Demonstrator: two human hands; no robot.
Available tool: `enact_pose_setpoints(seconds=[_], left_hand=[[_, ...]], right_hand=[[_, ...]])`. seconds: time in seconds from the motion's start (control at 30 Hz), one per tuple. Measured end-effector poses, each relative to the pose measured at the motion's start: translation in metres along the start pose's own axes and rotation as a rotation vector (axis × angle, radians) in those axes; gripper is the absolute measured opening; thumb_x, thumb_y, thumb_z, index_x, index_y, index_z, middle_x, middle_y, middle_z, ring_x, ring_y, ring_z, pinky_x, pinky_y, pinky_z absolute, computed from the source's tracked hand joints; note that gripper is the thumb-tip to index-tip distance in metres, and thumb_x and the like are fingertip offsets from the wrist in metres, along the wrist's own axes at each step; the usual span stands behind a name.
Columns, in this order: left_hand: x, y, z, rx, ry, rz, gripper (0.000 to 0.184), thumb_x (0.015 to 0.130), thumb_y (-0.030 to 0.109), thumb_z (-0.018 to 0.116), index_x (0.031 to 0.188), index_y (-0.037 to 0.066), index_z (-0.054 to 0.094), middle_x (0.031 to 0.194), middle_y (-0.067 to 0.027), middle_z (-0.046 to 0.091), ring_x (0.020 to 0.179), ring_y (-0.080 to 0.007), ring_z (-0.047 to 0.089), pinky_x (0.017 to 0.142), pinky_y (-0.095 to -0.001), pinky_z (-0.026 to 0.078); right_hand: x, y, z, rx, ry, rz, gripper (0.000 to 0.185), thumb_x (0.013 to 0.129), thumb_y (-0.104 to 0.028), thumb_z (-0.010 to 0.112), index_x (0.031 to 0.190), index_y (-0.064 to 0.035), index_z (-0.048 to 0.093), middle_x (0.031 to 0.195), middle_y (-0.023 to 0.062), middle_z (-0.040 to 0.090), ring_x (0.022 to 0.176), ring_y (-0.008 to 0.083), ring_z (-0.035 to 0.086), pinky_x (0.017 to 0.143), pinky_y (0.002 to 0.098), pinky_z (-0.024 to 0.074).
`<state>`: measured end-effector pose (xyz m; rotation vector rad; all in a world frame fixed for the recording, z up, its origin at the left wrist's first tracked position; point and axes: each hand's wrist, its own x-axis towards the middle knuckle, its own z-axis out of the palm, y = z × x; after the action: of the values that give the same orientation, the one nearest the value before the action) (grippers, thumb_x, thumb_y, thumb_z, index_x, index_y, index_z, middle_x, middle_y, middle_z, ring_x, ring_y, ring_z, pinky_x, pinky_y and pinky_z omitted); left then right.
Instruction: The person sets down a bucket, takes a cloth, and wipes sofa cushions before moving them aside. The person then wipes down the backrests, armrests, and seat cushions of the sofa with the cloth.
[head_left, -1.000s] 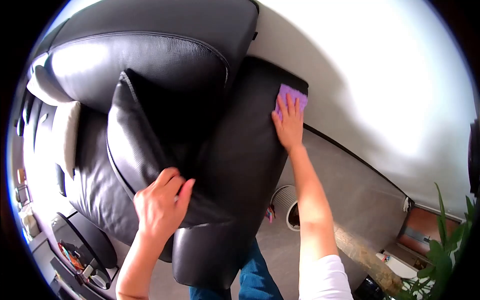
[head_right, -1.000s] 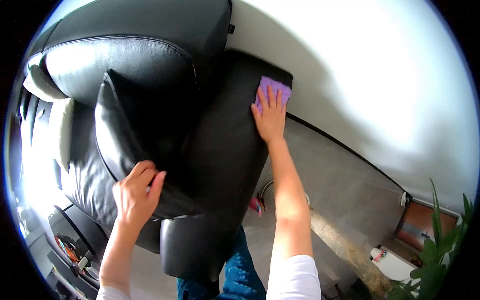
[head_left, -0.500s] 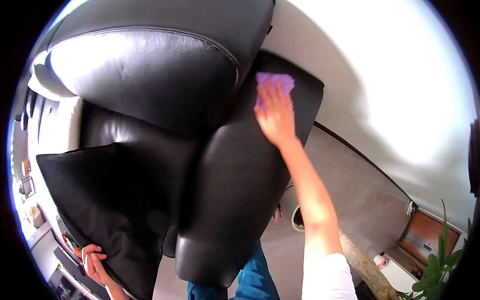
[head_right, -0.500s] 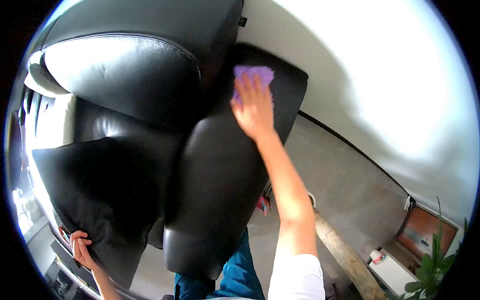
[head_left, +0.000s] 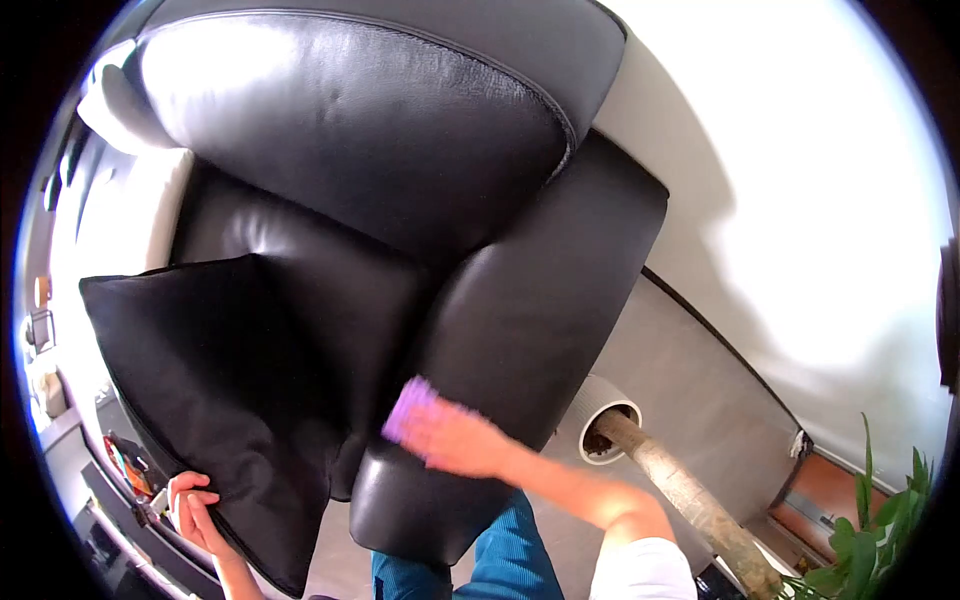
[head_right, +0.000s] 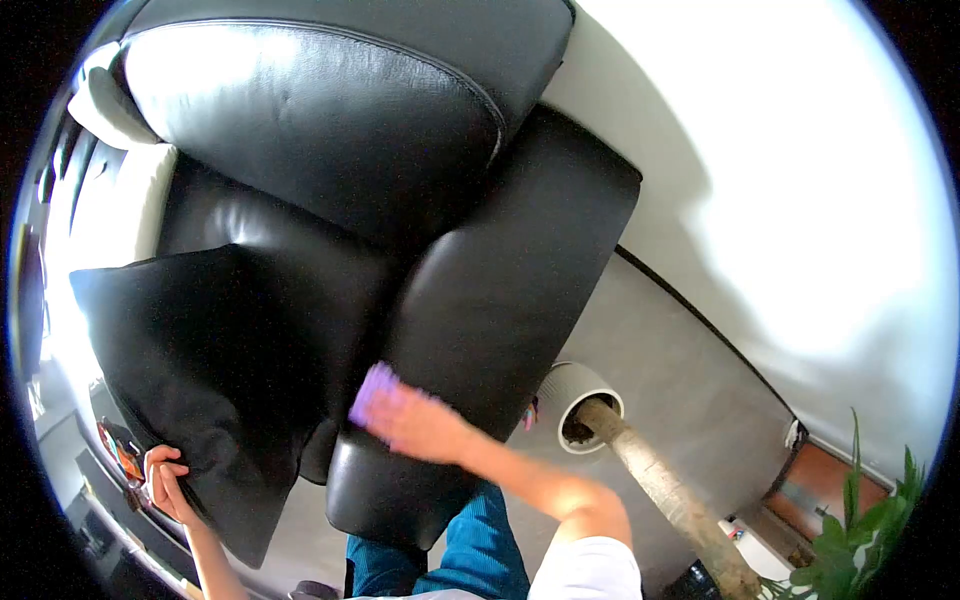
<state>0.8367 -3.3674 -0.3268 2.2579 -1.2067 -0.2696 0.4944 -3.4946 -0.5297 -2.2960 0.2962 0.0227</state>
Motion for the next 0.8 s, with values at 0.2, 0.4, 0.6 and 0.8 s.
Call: enact_pose_setpoints(seconds=[0.2,0.4,0.6,0.8], left_hand=[[-0.007,-0.020,-0.007,-0.064,0.031,-0.034,0.036,0.095,0.019,0.046,0.064,0.001,0.049,0.088,-0.0143,0.059,0.086,-0.0222,0.054,0.085,-0.0347,0.039],[-0.017,-0.039,0.002,-0.031,0.051,0.025,0.036,0.095,0.022,0.046,0.065,0.001,0.049,0.086,-0.0156,0.058,0.086,-0.0231,0.053,0.085,-0.0350,0.039],[0.008,-0.040,0.022,-0.054,0.059,0.016,0.039,0.097,0.023,0.044,0.065,0.001,0.049,0.086,-0.0170,0.059,0.086,-0.0234,0.055,0.084,-0.0342,0.038],[0.023,-0.043,0.010,-0.116,0.055,0.040,0.045,0.096,0.029,0.043,0.064,-0.001,0.053,0.087,-0.0201,0.062,0.084,-0.0248,0.058,0.083,-0.0348,0.041]], right_hand=[[-0.003,0.171,-0.113,-0.470,0.446,0.405,0.040,0.086,-0.028,0.055,0.122,-0.0104,0.060,0.128,0.0087,0.056,0.128,0.0310,0.046,0.111,0.0470,0.0333],[0.021,0.309,-0.194,-0.712,0.562,0.531,0.040,0.090,-0.025,0.057,0.122,-0.0011,0.056,0.138,0.0183,0.049,0.139,0.0324,0.035,0.116,0.0467,0.0250],[0.031,0.341,-0.182,-0.843,0.585,0.658,0.048,0.091,-0.030,0.053,0.128,-0.0005,0.053,0.144,0.0153,0.045,0.141,0.0343,0.030,0.116,0.0499,0.0207],[0.037,0.162,-0.108,-0.536,0.496,0.609,0.051,0.089,-0.025,0.058,0.137,-0.0101,0.048,0.151,0.0143,0.036,0.141,0.0384,0.028,0.115,0.0545,0.0221]])
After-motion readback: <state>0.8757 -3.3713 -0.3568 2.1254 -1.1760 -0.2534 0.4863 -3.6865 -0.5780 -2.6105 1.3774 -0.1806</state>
